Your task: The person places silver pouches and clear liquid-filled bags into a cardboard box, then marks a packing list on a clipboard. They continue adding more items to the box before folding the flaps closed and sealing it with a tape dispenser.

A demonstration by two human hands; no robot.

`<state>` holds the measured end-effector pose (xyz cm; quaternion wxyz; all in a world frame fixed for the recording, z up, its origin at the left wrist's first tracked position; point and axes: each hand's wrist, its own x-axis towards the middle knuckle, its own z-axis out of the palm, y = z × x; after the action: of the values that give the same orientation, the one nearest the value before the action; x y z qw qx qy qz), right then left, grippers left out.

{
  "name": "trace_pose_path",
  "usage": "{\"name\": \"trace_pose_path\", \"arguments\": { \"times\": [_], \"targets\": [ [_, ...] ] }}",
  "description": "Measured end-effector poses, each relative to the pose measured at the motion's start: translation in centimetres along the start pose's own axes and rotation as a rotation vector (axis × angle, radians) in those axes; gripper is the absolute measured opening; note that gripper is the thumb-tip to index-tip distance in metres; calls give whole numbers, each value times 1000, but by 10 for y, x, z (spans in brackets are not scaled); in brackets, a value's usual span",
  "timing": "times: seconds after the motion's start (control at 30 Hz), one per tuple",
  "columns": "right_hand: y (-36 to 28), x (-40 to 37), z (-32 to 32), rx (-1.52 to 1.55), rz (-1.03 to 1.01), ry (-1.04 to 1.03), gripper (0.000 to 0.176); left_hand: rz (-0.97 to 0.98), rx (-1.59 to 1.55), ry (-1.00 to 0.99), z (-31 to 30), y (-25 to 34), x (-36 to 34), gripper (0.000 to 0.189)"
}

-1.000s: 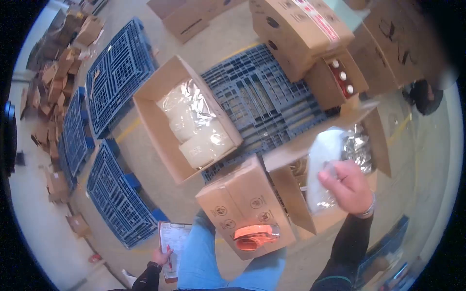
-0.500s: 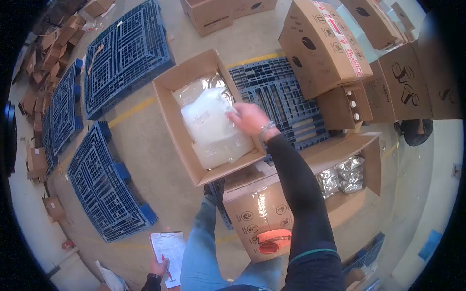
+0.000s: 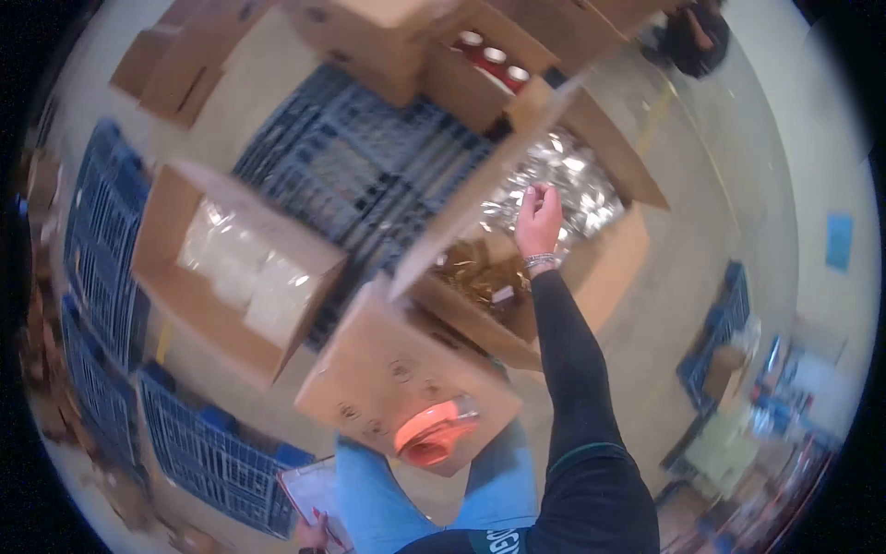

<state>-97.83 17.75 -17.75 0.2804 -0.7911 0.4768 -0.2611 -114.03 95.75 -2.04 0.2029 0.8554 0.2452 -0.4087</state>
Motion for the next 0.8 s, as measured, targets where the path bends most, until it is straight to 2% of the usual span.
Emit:
{"name": "trace_pose_path", "arguments": {
  "times": [0.07,0.1,0.13,0.2,0.27,0.33,0.4,0.5,0.6,0.67,0.73,0.8],
  "targets": [
    [100,4,-8,-122,220,122,22,-59,275,-198,-10,0,11,60],
    [128,2,-9,-273,279,-79,26,-101,410,-283,-13,8,15,69],
    [155,-6,-5,-415,340,-293,31,-82,412,-253,-13,14,14,65],
    [217,-26,33,-266,353,-640,50,-51,400,-182,-2,27,7,61],
    [238,-34,91,-299,200,-670,57,-87,403,-152,0,39,3,61],
    [237,-37,143,-37,-175,-322,61,-131,414,-144,-1,47,2,61],
    [206,-21,159,20,-172,-405,69,-170,432,-141,-4,50,-4,61],
    [206,-7,175,-126,3,-807,56,-203,433,-142,-5,50,-12,60],
    [190,-16,132,-15,-118,-897,39,-193,395,-169,0,45,-8,60],
    [146,-29,78,-352,-180,-837,40,-168,354,-184,3,40,-5,60],
    [112,-28,31,-381,-192,-746,33,-114,303,-197,5,34,-1,60],
    [46,-12,-31,-319,-136,-694,29,-54,245,-203,6,27,1,60]
  ]
}}
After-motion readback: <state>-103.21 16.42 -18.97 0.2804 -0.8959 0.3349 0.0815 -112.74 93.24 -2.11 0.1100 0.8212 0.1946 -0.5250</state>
